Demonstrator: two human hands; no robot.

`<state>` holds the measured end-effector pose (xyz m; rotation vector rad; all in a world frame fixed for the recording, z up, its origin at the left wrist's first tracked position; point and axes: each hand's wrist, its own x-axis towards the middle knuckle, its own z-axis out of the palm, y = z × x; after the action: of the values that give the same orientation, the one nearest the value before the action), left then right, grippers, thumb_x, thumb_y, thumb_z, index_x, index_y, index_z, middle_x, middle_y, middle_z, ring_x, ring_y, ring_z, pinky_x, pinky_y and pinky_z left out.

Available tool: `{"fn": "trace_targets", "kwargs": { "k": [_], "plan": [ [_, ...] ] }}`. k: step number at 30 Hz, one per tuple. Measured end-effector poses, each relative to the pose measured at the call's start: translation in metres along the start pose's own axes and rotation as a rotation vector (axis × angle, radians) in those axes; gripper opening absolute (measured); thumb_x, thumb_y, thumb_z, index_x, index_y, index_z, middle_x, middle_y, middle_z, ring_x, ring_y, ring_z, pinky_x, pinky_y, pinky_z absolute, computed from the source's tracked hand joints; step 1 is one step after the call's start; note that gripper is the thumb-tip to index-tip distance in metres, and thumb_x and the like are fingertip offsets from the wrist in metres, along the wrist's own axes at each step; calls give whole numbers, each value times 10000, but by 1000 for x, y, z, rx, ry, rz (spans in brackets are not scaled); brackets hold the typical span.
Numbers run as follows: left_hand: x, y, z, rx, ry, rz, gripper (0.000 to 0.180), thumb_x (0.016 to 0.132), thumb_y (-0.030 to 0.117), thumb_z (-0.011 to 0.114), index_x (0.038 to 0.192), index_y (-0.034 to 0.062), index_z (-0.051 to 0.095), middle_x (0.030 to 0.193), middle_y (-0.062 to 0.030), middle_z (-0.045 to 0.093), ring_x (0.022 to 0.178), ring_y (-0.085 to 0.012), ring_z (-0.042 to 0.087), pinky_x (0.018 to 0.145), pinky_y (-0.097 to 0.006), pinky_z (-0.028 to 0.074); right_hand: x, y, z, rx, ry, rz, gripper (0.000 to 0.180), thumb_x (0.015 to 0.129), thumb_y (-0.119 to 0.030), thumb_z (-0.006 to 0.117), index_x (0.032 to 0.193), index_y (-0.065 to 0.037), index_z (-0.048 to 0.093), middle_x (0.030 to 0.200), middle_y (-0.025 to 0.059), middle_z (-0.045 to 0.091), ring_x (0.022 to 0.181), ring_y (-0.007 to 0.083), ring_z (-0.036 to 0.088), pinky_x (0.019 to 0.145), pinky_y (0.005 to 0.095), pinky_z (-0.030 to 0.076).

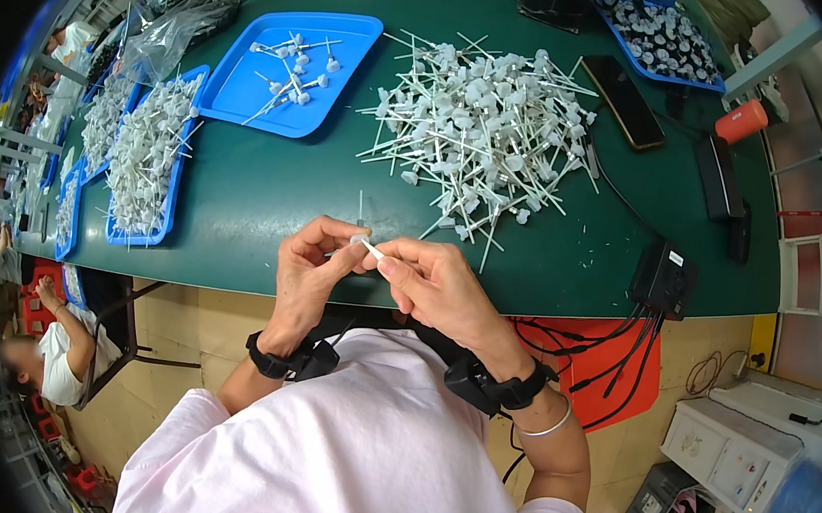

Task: Assembling small white plastic parts at a manufacturing workbench.

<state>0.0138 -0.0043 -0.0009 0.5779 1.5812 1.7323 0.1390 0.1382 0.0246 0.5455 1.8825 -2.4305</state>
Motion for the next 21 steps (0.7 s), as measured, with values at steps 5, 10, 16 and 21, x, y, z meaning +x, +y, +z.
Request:
{"fn": "trace_targets", "kwargs": {
  "k": [5,10,16,21],
  "plan": [
    [0,-4,-2,-34,-9,-12,143,904,36,662,1039,-11,664,879,-68,699,793,-104,653,716,-235,527,1,12,0,90,-19,-30,276,1019,-224,525,1135,-1,639,577,-44,495,431,-2,365,378,171,261],
    [0,-2,1,-82,3,-35,150,897,40,668,1039,-8,662,856,-65,696,755,-101,634,717,-235,506,0,15,6,-19,64,-76,222,1008,-177,532,1068,2,650,571,-46,482,493,13,421,454,200,354],
    [0,-1,2,-122,7,-38,169,896,63,683,1050,-4,662,860,-67,700,774,-106,643,733,-238,506,-3,13,8,-55,106,-77,210,1001,-164,537,1070,1,648,569,-35,487,496,21,432,457,211,363],
    [0,-1,2,-96,1,-29,168,895,44,676,1056,-3,664,860,-65,699,776,-103,640,731,-237,506,-3,14,8,-50,102,-100,213,1001,-160,536,1077,3,649,569,-38,484,504,19,433,460,214,368]
  ]
}}
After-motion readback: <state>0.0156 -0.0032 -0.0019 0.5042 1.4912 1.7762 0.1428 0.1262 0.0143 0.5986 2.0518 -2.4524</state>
